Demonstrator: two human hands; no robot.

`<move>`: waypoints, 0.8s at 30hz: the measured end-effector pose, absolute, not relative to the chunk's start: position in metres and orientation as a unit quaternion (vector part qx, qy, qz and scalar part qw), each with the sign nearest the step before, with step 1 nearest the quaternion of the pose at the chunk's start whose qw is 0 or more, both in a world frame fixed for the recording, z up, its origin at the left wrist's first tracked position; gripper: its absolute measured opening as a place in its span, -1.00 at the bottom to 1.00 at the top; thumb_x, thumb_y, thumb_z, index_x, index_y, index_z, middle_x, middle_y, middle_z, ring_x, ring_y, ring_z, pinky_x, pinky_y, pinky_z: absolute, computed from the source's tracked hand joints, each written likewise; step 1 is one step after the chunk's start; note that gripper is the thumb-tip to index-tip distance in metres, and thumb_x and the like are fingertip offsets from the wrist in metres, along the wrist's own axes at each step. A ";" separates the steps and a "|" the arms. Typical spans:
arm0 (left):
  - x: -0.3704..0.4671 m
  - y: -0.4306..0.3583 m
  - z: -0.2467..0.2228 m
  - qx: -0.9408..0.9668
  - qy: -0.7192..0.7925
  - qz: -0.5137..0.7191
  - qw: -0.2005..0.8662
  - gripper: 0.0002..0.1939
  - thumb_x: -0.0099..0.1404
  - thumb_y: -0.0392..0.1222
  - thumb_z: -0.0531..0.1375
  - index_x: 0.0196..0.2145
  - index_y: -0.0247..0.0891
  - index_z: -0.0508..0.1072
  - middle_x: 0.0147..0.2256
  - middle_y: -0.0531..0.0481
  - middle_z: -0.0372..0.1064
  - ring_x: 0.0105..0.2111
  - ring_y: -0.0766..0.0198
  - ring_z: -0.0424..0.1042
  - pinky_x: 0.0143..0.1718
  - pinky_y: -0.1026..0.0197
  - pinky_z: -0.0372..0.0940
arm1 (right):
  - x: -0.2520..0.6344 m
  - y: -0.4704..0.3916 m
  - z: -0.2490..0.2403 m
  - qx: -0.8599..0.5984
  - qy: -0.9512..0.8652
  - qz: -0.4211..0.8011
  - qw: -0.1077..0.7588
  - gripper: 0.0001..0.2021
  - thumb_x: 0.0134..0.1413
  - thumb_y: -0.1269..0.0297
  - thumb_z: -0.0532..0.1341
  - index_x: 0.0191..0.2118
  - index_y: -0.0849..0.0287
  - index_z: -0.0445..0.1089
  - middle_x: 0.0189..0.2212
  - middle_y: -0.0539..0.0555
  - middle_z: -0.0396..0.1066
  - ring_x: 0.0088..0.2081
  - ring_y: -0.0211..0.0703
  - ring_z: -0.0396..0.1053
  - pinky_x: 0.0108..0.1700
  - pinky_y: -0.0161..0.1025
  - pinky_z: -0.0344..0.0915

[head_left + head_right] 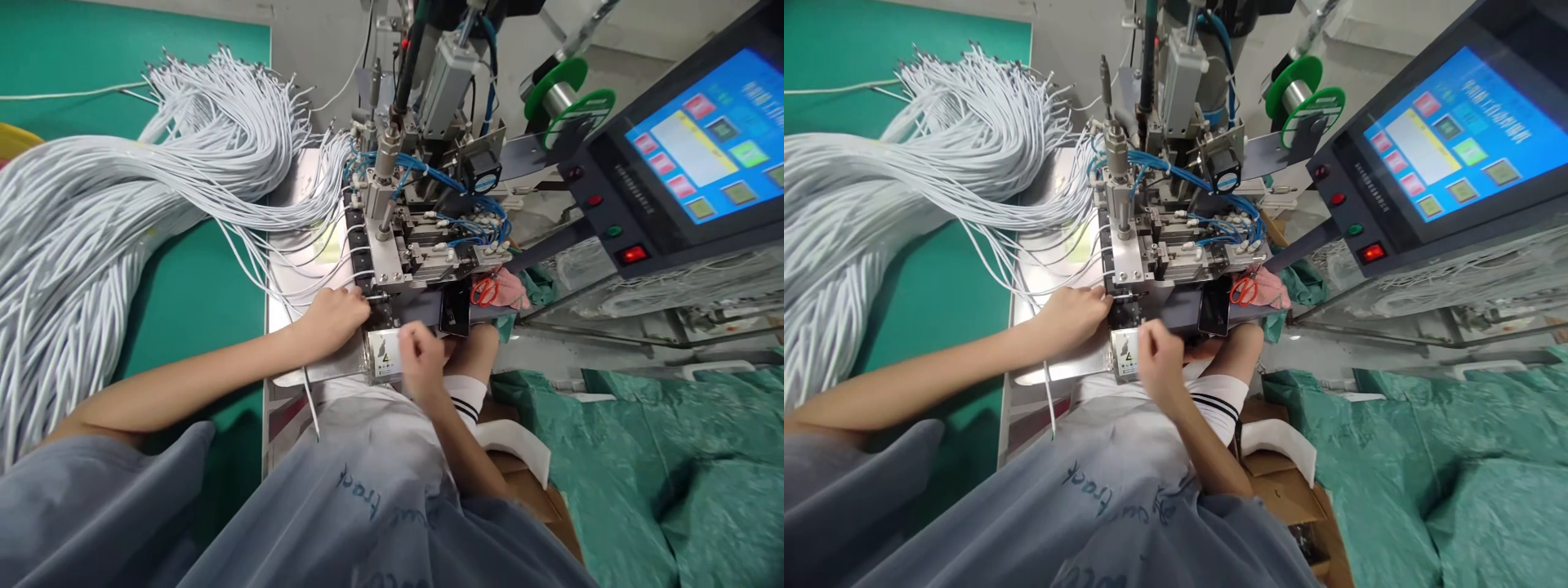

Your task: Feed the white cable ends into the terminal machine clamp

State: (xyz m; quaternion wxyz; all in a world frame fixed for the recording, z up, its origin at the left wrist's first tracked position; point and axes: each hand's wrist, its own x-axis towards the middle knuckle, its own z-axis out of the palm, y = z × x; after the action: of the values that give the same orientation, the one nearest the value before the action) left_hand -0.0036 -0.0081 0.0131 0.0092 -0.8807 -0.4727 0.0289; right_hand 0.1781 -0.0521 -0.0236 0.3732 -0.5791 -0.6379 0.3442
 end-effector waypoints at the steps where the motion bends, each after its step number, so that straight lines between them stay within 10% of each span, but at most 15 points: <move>1: -0.004 -0.007 0.013 -0.872 -0.488 0.030 0.014 -0.77 0.13 -0.50 -0.02 -0.35 -0.45 0.41 -0.45 -0.21 0.36 -0.50 0.15 0.42 -0.62 0.25 0.06 | 0.171 -0.067 -0.020 -0.563 -0.666 0.354 0.337 -0.83 0.13 0.24 0.05 -0.41 0.12 0.31 -0.62 -0.06 0.23 -0.58 -0.26 0.15 -0.48 -0.26 0.06; 5: -0.003 -0.005 0.011 -0.854 -0.519 0.031 0.020 -0.69 0.17 -0.48 -0.05 -0.17 -0.53 0.37 -0.46 -0.24 0.38 -0.50 0.14 0.42 -0.59 0.25 0.10 | 0.131 -0.111 -0.017 -0.477 -0.728 0.430 0.242 -0.69 0.02 0.16 0.18 -0.06 -0.01 0.34 -0.43 -0.02 0.48 -0.53 -0.13 0.34 -0.43 -0.17 0.23; 14: 0.004 -0.010 0.027 -0.901 -0.423 -0.042 -0.080 -0.74 0.31 -0.32 -0.04 -0.32 -0.38 0.44 -0.40 -0.13 0.41 -0.42 0.24 0.43 -0.46 0.25 0.24 | 0.119 -0.110 -0.013 -0.445 -0.715 0.496 0.211 -0.76 0.08 0.34 0.07 -0.13 -0.05 0.35 -0.46 -0.03 0.48 -0.45 -0.08 0.42 -0.39 -0.16 0.31; 19: 0.001 -0.011 0.028 -0.862 -0.344 -0.245 -0.282 -0.66 0.41 -0.22 -0.08 -0.03 -0.39 0.38 -0.19 -0.13 0.47 -0.24 0.31 0.45 -0.20 0.27 0.31 | 0.173 -0.072 0.010 -0.541 -0.678 0.417 0.269 -0.93 0.07 0.28 0.14 -0.29 0.08 0.33 -0.52 -0.01 0.49 -0.51 -0.17 0.38 -0.45 -0.26 0.23; 24: 0.001 -0.007 0.025 -0.829 -0.325 -0.326 -0.319 -0.73 0.33 -0.16 0.08 -0.14 -0.38 0.46 -0.39 -0.07 0.44 -0.40 0.33 0.41 -0.35 0.28 0.29 | 0.182 -0.039 0.014 -0.521 -0.567 0.486 0.412 -0.86 -0.04 0.27 0.25 -0.33 0.15 0.31 -0.47 0.00 0.43 -0.47 -0.24 0.36 -0.45 -0.33 0.24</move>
State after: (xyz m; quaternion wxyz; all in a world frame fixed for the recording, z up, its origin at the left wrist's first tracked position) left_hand 0.0011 -0.0074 0.0246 -0.3188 -0.8286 -0.3249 -0.3259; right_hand 0.1819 -0.0393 0.0139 0.4119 -0.5214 -0.5674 0.4864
